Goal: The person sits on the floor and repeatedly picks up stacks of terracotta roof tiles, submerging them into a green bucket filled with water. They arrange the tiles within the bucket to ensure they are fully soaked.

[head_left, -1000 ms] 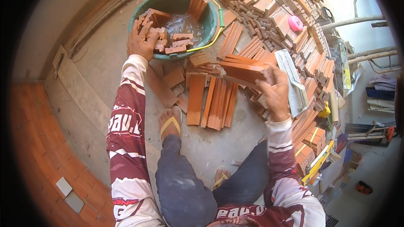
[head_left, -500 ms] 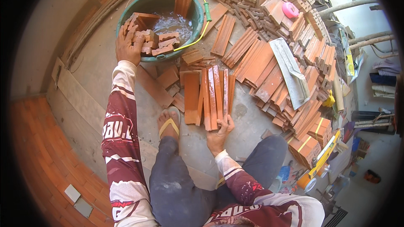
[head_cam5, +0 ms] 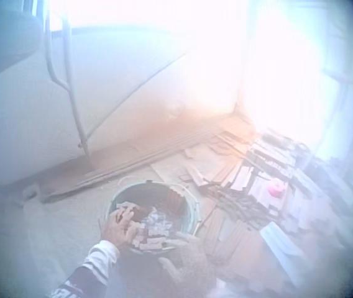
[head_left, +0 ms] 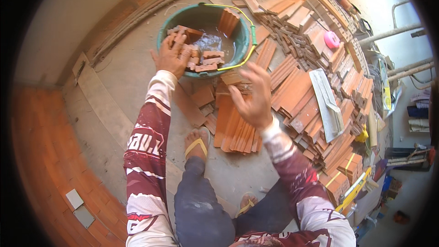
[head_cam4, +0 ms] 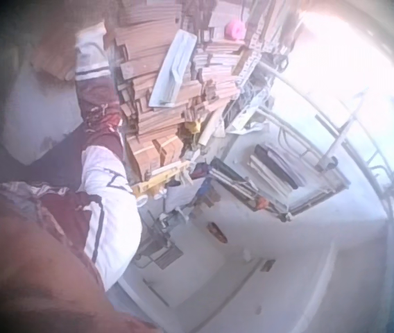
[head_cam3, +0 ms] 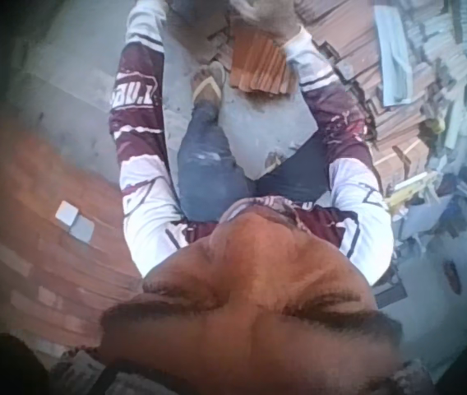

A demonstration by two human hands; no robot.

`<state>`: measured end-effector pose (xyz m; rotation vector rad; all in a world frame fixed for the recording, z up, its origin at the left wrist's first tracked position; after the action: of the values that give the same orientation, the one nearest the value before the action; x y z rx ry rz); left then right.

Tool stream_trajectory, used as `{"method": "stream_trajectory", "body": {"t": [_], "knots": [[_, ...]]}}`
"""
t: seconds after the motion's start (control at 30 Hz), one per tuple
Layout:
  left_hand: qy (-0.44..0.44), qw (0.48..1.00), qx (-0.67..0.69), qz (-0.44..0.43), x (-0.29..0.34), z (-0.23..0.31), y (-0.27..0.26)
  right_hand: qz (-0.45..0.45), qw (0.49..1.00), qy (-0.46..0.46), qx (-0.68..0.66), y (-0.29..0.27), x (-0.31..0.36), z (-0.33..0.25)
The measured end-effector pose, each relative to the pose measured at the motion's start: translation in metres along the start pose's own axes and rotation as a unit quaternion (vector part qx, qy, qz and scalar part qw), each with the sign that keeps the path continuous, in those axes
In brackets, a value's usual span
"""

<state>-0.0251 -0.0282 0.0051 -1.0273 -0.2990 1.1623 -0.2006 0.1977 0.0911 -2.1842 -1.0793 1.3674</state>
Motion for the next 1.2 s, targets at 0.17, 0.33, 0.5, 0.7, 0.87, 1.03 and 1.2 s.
{"method": "stream_trajectory", "body": {"t": [0.17,0.33,0.5,0.7,0.87,1.03,1.2], "knots": [[-0.001,0.999,-0.027,-0.043,-0.010,0.013,-0.009,-0.314,0.946,-0.035,0.073,0.093,-0.081,0.008],[0.015,0.999,-0.013,-0.026,-0.019,0.007,-0.013,-0.473,0.880,0.024,-0.015,0.118,-0.102,0.027],[-0.005,0.998,-0.009,-0.065,-0.021,0.005,-0.008,-0.489,0.872,0.010,0.001,0.121,-0.106,0.023],[-0.012,1.000,-0.014,0.009,-0.030,0.005,0.001,-0.401,0.916,0.009,0.024,0.119,-0.089,0.017],[-0.007,1.000,0.010,0.014,-0.038,0.003,0.007,-0.298,0.949,0.011,0.106,0.124,-0.088,0.033],[-0.012,1.000,0.002,0.028,-0.038,0.003,0.006,-0.322,0.940,-0.021,0.112,0.113,-0.087,0.028],[-0.019,0.999,0.008,0.030,-0.042,-0.006,0.011,-0.401,0.906,-0.024,0.131,0.129,-0.096,0.043]]}}
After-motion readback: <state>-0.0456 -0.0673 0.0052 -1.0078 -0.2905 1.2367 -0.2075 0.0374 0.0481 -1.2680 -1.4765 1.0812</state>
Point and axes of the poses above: each hand's wrist, its own x-axis away from the middle knuckle, its own y-axis out of the palm, z = x × y, the point moved 3 cm from there along -x, towards the middle knuckle, and after that the axes turned 9 degrees about x, right-handed, at the moved point
